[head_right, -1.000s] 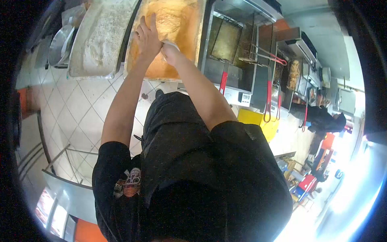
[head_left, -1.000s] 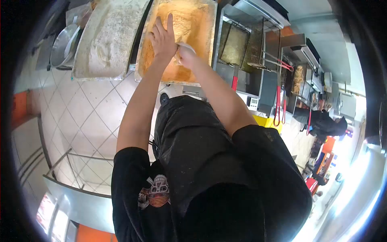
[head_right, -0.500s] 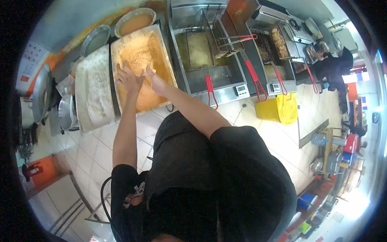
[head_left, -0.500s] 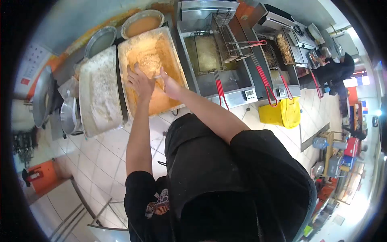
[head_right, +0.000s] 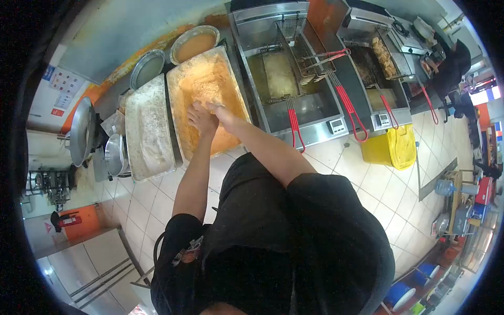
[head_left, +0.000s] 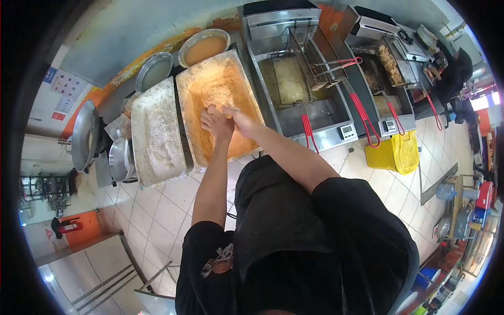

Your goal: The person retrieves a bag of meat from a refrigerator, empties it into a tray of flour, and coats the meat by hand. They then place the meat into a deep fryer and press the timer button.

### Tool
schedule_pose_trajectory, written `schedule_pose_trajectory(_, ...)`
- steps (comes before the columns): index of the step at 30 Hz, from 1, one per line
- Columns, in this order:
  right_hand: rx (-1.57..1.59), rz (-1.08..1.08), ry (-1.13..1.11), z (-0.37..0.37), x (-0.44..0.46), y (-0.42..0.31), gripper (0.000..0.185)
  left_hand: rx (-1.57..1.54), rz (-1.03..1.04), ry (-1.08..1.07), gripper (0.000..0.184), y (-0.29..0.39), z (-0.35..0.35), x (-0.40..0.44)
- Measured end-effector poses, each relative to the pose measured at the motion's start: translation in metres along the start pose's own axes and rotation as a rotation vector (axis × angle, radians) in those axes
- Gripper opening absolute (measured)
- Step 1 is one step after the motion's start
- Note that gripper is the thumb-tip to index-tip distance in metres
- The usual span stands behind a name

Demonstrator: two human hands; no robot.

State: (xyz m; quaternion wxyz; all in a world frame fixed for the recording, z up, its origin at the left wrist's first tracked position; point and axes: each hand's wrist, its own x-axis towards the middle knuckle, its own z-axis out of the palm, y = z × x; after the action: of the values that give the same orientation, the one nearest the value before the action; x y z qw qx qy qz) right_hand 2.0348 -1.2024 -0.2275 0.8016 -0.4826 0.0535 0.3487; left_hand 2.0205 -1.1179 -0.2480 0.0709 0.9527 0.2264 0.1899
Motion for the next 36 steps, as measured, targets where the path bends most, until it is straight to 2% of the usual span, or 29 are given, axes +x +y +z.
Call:
schedule_pose_trajectory(1, -0.012, 0.047, -0.046, 0.003, -0.005, -0.006, 0.062, 0.003, 0.007, 0.001, 0.076, 0.002, -0.008, 0.003)
schedule_pose_trajectory(2, -0.007, 0.044, -0.047, 0.002, -0.006, -0.007, 0.062, -0.007, -0.007, 0.023, 0.072, 0.003, -0.018, 0.005)
schedule_pose_trajectory(4, 0.015, -0.012, -0.035, 0.003, -0.007, -0.008, 0.050, -0.012, -0.023, 0.046, 0.069, 0.000, -0.025, 0.009)
schedule_pose_trajectory(5, 0.020, -0.012, -0.038, 0.000, -0.003, -0.005, 0.050, 0.000, -0.019, 0.018, 0.068, -0.004, -0.025, 0.013)
schedule_pose_trajectory(7, 0.111, -0.027, -0.150, -0.004, 0.000, -0.007, 0.033, 0.013, -0.017, -0.005, 0.067, -0.007, -0.026, 0.017)
schedule_pose_trajectory(8, 0.114, -0.031, -0.152, -0.001, -0.003, -0.011, 0.033, -0.027, -0.012, 0.008, 0.067, -0.007, -0.027, 0.017)
schedule_pose_trajectory(10, 0.296, 0.060, -0.079, 0.005, -0.015, -0.021, 0.019, -0.071, 0.003, 0.020, 0.067, -0.005, -0.030, 0.016)
schedule_pose_trajectory(13, 0.277, -0.032, -0.177, 0.005, -0.019, -0.017, 0.018, -0.047, 0.066, 0.092, 0.069, -0.008, -0.031, 0.016)
schedule_pose_trajectory(14, 0.208, -0.171, -0.138, 0.006, -0.019, -0.011, 0.020, 0.061, 0.113, 0.152, 0.068, -0.017, -0.018, 0.017)
schedule_pose_trajectory(15, 0.140, -0.181, -0.121, 0.007, -0.019, -0.009, 0.023, 0.161, 0.159, 0.212, 0.067, -0.022, -0.009, 0.019)
schedule_pose_trajectory(17, -0.001, -0.165, -0.051, 0.011, -0.043, -0.018, 0.035, 0.156, 0.048, 0.101, 0.056, -0.018, -0.023, 0.022)
schedule_pose_trajectory(18, -0.077, -0.135, -0.006, 0.018, -0.065, -0.030, 0.041, 0.054, 0.114, 0.090, 0.048, -0.017, -0.040, 0.021)
schedule_pose_trajectory(19, -0.114, -0.178, -0.130, 0.009, -0.070, -0.024, 0.044, -0.047, 0.176, 0.077, 0.041, -0.018, -0.054, 0.019)
schedule_pose_trajectory(20, -0.158, -0.220, -0.257, -0.001, -0.075, -0.019, 0.048, 0.016, 0.158, 0.064, 0.034, -0.019, -0.054, 0.020)
schedule_pose_trajectory(22, -0.174, -0.081, -0.362, -0.006, -0.122, -0.037, 0.048, 0.087, 0.179, -0.017, 0.025, -0.023, -0.054, 0.023)
schedule_pose_trajectory(23, -0.186, -0.104, -0.429, -0.011, -0.147, -0.043, 0.048, 0.097, 0.214, -0.085, 0.023, -0.026, -0.055, 0.025)
schedule_pose_trajectory(26, -0.215, -0.145, -0.602, -0.033, -0.216, -0.064, 0.046, -0.012, 0.300, -0.095, 0.020, -0.079, 0.010, 0.041)
schedule_pose_trajectory(28, -0.218, -0.222, -0.633, -0.055, -0.260, -0.092, 0.042, -0.022, 0.341, -0.090, 0.023, -0.066, -0.008, 0.034)
schedule_pose_trajectory(30, -0.267, -0.303, -0.471, -0.085, -0.302, -0.125, 0.044, -0.033, 0.387, -0.083, 0.027, -0.047, -0.026, 0.023)
schedule_pose_trajectory(32, -0.352, -0.458, -0.037, -0.123, -0.342, -0.158, 0.041, -0.073, 0.333, -0.034, 0.034, -0.030, -0.042, 0.004)
schedule_pose_trajectory(33, -0.435, -0.556, 0.250, -0.151, -0.353, -0.172, 0.036, -0.058, 0.337, -0.039, 0.034, -0.019, -0.055, -0.010)
schedule_pose_trajectory(34, -0.582, -0.701, 0.541, -0.177, -0.364, -0.189, 0.033, -0.195, 0.240, -0.040, 0.036, -0.007, -0.067, -0.026)
schedule_pose_trajectory(36, -0.819, -0.808, 0.980, -0.253, -0.385, -0.217, 0.029, -0.385, 0.091, 0.013, 0.032, 0.004, -0.071, -0.059)
